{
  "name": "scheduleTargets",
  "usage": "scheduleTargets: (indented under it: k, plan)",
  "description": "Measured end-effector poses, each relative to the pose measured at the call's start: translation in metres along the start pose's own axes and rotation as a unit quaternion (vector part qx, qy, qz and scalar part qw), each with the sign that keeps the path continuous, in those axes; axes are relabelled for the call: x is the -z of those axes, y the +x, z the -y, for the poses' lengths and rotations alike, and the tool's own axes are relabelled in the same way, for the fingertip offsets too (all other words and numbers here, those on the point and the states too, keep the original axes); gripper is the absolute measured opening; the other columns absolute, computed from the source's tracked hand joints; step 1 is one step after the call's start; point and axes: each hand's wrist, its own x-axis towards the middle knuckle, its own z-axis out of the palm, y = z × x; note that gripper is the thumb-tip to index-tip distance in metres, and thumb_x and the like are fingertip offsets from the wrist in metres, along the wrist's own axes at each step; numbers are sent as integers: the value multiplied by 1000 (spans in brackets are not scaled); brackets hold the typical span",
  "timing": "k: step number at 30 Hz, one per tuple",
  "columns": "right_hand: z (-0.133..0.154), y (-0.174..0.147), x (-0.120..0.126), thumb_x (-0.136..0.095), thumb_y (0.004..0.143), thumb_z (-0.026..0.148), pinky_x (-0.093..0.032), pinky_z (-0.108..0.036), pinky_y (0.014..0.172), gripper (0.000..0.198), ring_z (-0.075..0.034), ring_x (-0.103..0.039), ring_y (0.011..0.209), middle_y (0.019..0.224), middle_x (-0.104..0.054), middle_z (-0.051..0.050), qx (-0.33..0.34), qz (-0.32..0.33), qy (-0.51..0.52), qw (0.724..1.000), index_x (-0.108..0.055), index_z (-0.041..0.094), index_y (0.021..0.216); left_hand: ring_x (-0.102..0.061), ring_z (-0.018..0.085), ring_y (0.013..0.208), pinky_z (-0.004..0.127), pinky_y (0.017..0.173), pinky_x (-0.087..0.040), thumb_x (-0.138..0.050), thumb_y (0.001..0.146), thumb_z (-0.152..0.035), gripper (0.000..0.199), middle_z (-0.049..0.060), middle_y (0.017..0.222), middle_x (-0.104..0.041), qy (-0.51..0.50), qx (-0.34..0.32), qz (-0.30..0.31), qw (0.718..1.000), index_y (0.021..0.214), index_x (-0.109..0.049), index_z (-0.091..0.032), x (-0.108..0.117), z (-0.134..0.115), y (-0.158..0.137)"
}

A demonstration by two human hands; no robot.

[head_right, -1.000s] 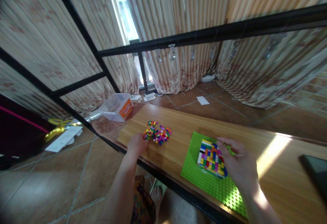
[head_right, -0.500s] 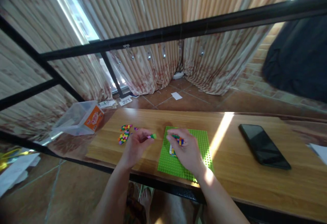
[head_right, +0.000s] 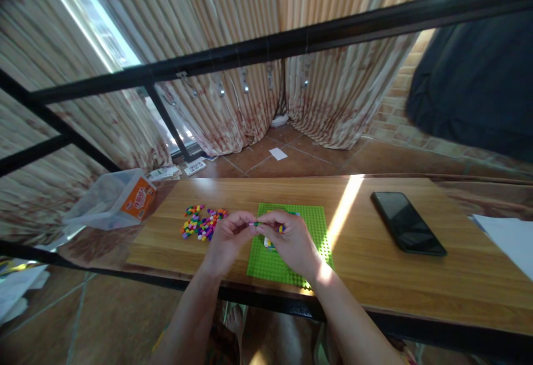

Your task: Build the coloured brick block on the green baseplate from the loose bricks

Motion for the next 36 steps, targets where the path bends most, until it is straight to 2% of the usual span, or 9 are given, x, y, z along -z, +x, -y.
scheduleTargets:
  k: [8,13,18,23,28,33,36]
  plan:
    - [-4,-1,5,-70,79,38,-55,-30,62,18,-15,-65,65,73,-73,-2,-41,26,71,996,-75,23,85,-55,10,64,25,67,-45,-74,66,-25,17,-1,70,-63,-19,31,1,999,77,-66,-15,-2,-3,0]
    - [-8,3,13,-73,76,40,-57,-32,69,26,-17,-69,74,84,-75,-2,-30,-15,81,996,-75,25,96,-55,10,62,25,68,-45,-73,66,-26,18,-1,68,-62,-31,45,7,998,78,-66,-15,0,-1,0]
    - [-17,7,34,-66,82,39,-56,-33,78,24,-19,-69,87,97,-75,-4,-3,-52,-21,998,-74,24,99,-53,10,62,24,66,-45,-64,68,-17,12,-2,68,-61,42,80,-32,995,80,-67,-15,4,6,4]
    - [-25,2,45,-60,85,38,-56,-33,75,22,-19,-70,84,95,-75,-4,-4,-31,-146,989,-72,23,97,-55,11,65,23,65,-44,-59,70,-12,15,0,71,-63,103,81,-27,991,81,-69,-14,10,14,7]
    - [-20,-2,40,-55,88,35,-54,-36,77,22,-20,-69,82,91,-75,-4,6,-27,-232,972,-72,25,97,-58,13,69,24,67,-44,-58,71,-8,19,1,72,-66,168,67,-12,983,84,-71,-15,8,19,8]
    - [-24,1,32,-63,84,34,-44,-50,97,14,-26,-59,107,112,-70,-4,86,-59,-272,957,-76,32,89,-60,15,72,27,71,-45,-56,73,-8,28,3,79,-70,184,62,15,981,94,-72,-15,4,23,10]
    - [-34,1,27,-66,81,36,-40,-53,99,13,-28,-55,112,117,-66,-4,57,-86,-271,957,-77,34,88,-60,15,73,27,70,-46,-56,73,-9,32,3,81,-71,191,55,31,980,99,-73,-17,4,26,11]
